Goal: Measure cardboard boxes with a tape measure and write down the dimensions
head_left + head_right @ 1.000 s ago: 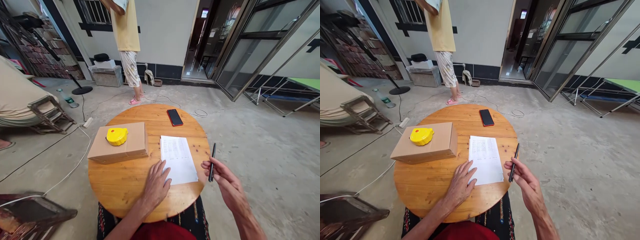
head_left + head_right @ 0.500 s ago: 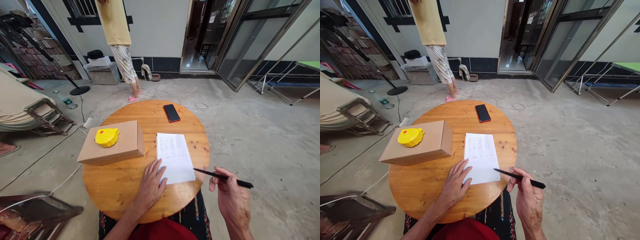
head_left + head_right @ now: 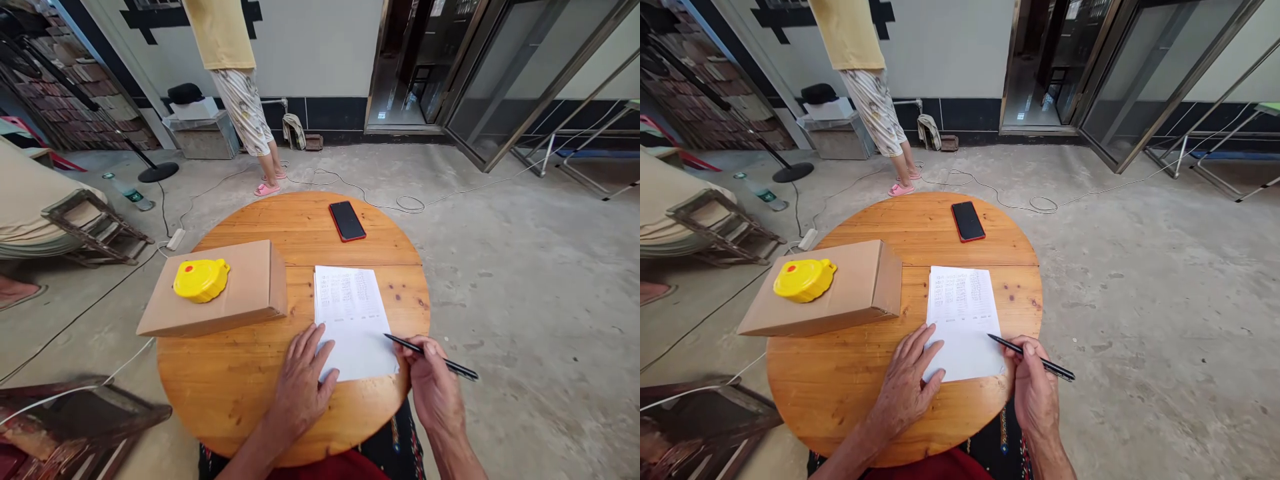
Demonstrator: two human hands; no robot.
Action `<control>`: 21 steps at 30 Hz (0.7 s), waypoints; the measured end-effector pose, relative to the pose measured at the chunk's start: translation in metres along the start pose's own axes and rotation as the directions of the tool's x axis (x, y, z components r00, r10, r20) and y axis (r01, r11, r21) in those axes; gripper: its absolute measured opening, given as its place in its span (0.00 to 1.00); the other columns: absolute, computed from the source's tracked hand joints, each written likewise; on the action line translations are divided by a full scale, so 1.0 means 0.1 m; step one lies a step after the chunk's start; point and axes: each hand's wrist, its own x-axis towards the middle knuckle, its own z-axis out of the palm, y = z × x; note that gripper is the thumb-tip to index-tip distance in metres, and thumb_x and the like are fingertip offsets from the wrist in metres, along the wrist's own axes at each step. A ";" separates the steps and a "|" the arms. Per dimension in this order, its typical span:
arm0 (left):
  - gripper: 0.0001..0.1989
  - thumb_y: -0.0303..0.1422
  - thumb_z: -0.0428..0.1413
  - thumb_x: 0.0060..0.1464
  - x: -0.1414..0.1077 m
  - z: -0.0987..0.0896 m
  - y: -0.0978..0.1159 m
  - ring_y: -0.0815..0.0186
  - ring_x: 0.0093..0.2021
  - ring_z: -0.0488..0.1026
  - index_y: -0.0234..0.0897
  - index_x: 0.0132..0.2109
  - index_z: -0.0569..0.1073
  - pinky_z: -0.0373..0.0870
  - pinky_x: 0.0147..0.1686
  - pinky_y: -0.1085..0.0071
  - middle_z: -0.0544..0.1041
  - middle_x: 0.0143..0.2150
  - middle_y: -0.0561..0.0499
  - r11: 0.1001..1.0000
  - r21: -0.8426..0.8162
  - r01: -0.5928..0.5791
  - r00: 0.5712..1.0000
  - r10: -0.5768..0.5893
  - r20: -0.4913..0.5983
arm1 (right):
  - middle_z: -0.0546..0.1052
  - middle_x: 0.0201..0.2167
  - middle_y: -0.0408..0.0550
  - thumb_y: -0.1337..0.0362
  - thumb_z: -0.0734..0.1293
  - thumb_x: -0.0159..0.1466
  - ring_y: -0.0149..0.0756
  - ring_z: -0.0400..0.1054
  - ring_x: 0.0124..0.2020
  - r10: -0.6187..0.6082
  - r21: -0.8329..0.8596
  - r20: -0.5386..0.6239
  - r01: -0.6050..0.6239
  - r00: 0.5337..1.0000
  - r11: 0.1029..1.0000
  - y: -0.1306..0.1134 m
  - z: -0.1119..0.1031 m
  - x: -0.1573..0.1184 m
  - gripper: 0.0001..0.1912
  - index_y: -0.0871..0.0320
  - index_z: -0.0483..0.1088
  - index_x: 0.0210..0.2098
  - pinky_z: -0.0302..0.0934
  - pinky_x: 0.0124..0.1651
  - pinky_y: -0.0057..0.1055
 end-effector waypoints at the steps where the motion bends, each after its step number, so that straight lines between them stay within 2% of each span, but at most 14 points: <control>1: 0.20 0.31 0.56 0.56 0.01 -0.01 0.00 0.49 0.67 0.58 0.36 0.56 0.69 0.62 0.61 0.48 0.64 0.67 0.39 1.000 -0.009 -0.004 1.000 0.004 0.002 | 0.75 0.26 0.42 0.51 0.69 0.61 0.37 0.70 0.32 -0.035 -0.025 -0.023 0.035 0.999 0.999 0.04 0.02 0.04 0.12 0.53 0.75 0.32 0.65 0.42 0.35; 6: 0.24 0.32 0.58 0.53 0.02 -0.05 0.01 0.48 0.67 0.58 0.37 0.57 0.67 0.62 0.61 0.47 0.62 0.67 0.37 0.999 -0.041 -0.001 1.000 0.001 0.009 | 0.80 0.38 0.49 0.53 0.68 0.63 0.44 0.72 0.43 -0.111 -0.195 0.002 0.110 0.994 0.975 0.13 0.06 0.14 0.12 0.54 0.76 0.34 0.64 0.47 0.40; 9: 0.25 0.31 0.58 0.53 0.01 -0.04 0.01 0.48 0.67 0.58 0.38 0.58 0.67 0.62 0.61 0.48 0.61 0.68 0.38 0.999 -0.050 0.012 1.000 -0.012 -0.005 | 0.80 0.38 0.50 0.51 0.67 0.64 0.45 0.72 0.41 -0.111 -0.355 0.055 0.123 0.992 0.927 0.12 0.04 0.14 0.14 0.55 0.77 0.35 0.63 0.45 0.38; 12: 0.27 0.31 0.58 0.52 0.00 -0.02 0.01 0.47 0.68 0.56 0.38 0.60 0.65 0.62 0.61 0.47 0.58 0.69 0.38 0.999 -0.048 0.013 1.000 -0.014 -0.011 | 0.80 0.36 0.49 0.50 0.67 0.64 0.44 0.71 0.39 -0.097 -0.433 0.100 0.131 0.990 0.892 0.08 0.01 0.13 0.15 0.54 0.77 0.35 0.63 0.43 0.36; 17: 0.29 0.31 0.58 0.53 0.00 -0.01 0.02 0.47 0.69 0.53 0.38 0.62 0.63 0.61 0.62 0.47 0.58 0.70 0.38 0.999 -0.034 0.002 1.000 -0.002 0.010 | 0.79 0.32 0.47 0.50 0.67 0.64 0.42 0.72 0.37 0.011 -0.430 0.128 0.046 0.992 0.902 0.03 0.00 0.08 0.14 0.54 0.77 0.35 0.63 0.42 0.34; 21: 0.28 0.31 0.58 0.53 0.00 -0.02 0.02 0.47 0.69 0.54 0.38 0.61 0.65 0.61 0.62 0.47 0.59 0.69 0.39 0.999 -0.040 0.009 1.000 -0.009 0.009 | 0.79 0.38 0.48 0.51 0.66 0.65 0.42 0.72 0.41 -0.031 -0.314 0.086 0.056 0.996 0.948 0.03 0.05 0.11 0.13 0.53 0.77 0.36 0.64 0.44 0.35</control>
